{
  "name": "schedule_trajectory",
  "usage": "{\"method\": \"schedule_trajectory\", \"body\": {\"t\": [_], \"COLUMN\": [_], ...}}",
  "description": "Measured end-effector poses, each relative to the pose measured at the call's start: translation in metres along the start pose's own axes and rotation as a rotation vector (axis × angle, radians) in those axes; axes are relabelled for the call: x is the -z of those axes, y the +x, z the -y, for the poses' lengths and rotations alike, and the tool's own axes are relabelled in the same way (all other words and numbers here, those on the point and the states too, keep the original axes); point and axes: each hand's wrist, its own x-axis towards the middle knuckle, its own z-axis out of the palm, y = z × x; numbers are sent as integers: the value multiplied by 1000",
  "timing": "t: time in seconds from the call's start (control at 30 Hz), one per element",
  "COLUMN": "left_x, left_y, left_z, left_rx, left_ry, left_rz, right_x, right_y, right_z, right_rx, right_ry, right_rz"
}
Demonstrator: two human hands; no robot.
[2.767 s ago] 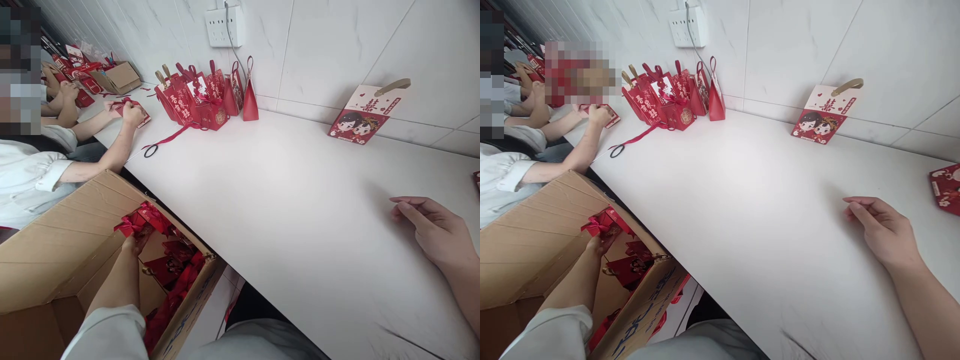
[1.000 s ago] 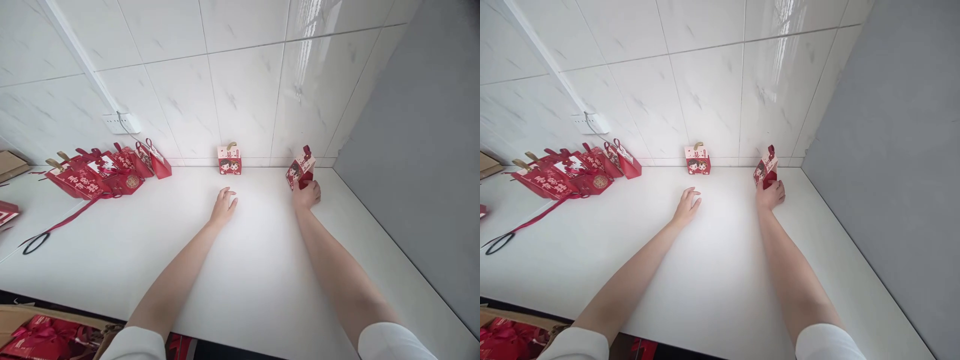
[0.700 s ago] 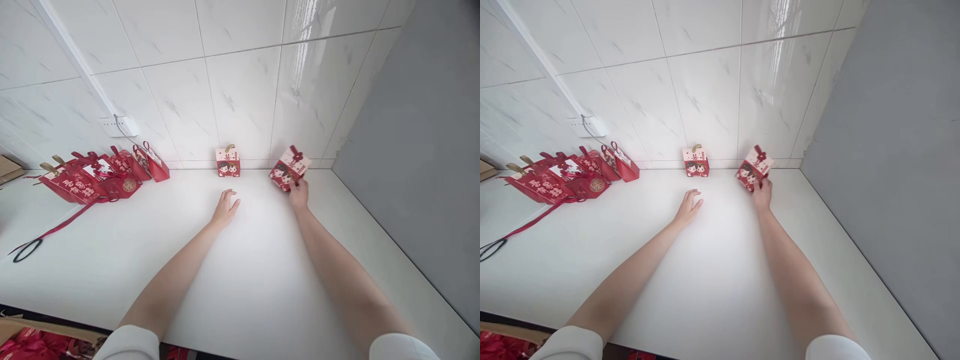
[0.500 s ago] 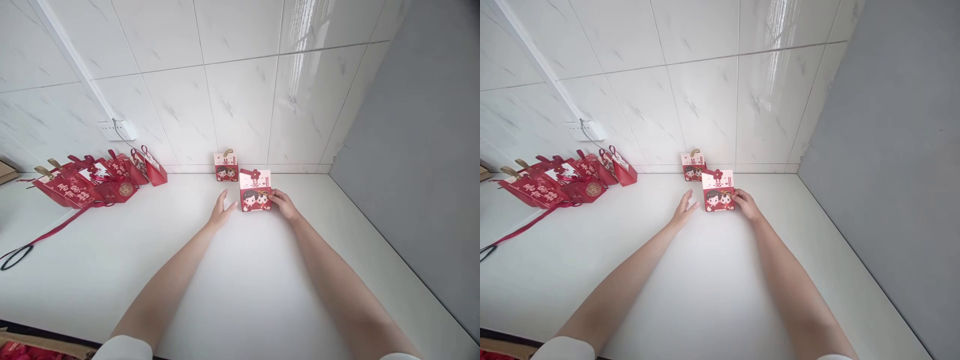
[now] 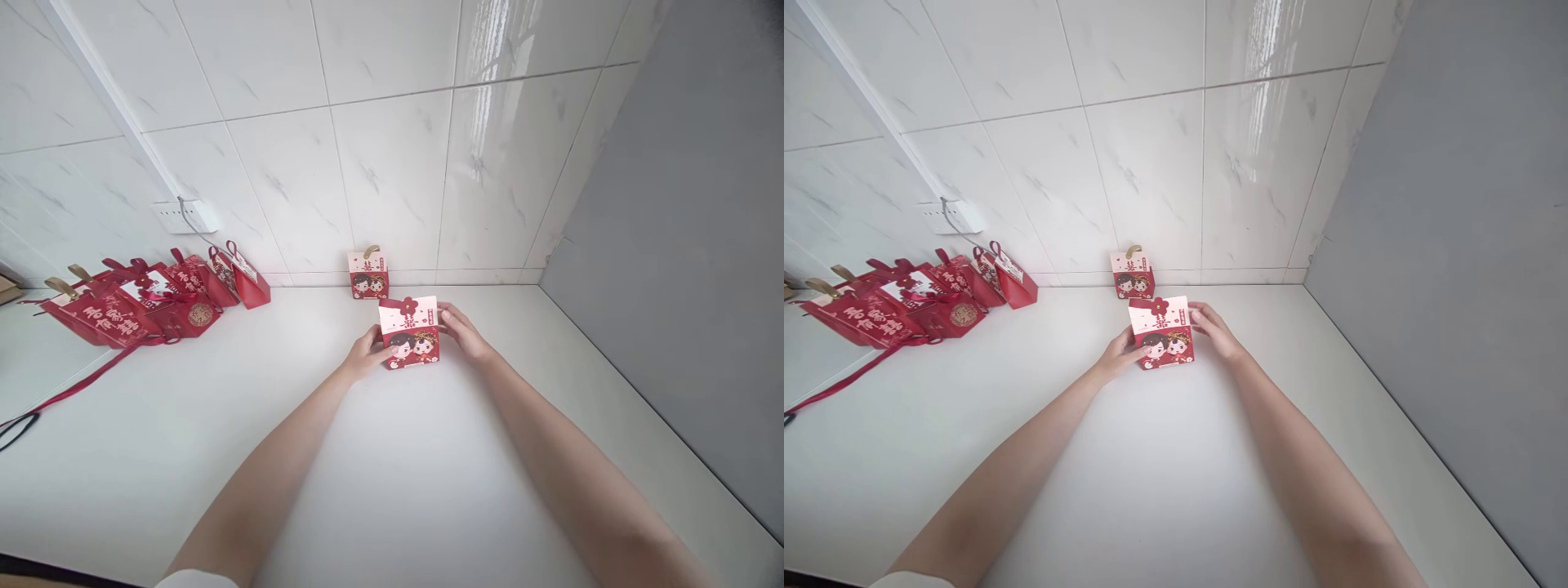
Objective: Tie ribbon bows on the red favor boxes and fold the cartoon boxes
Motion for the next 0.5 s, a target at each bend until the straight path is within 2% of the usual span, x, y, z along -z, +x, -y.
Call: {"method": "schedule_trajectory", "body": {"t": [0.07,0.2,0.3,0.4,0.5], "left_x": [-1,-5,-6,-5,-5], "left_y": [0,-2,-3,-3,-3], "left_z": [-1,-4,-6,-6,-7], "left_rx": [-24,-52,-46,-38,-28], "left_ry": [-1,1,-1,-4,-16], "left_rz": [17,59,75,82,78], "right_x": [-13,-39,-46,-43,-40], "right_y": [2,1,-3,-6,-7], "right_z": [19,54,59,54,51], "right_rx": [155,330,334,289,290], "right_ry": [-63,-358,-413,-393,-431], "right_rz": [-165,-126,-180,-254,-270]}}
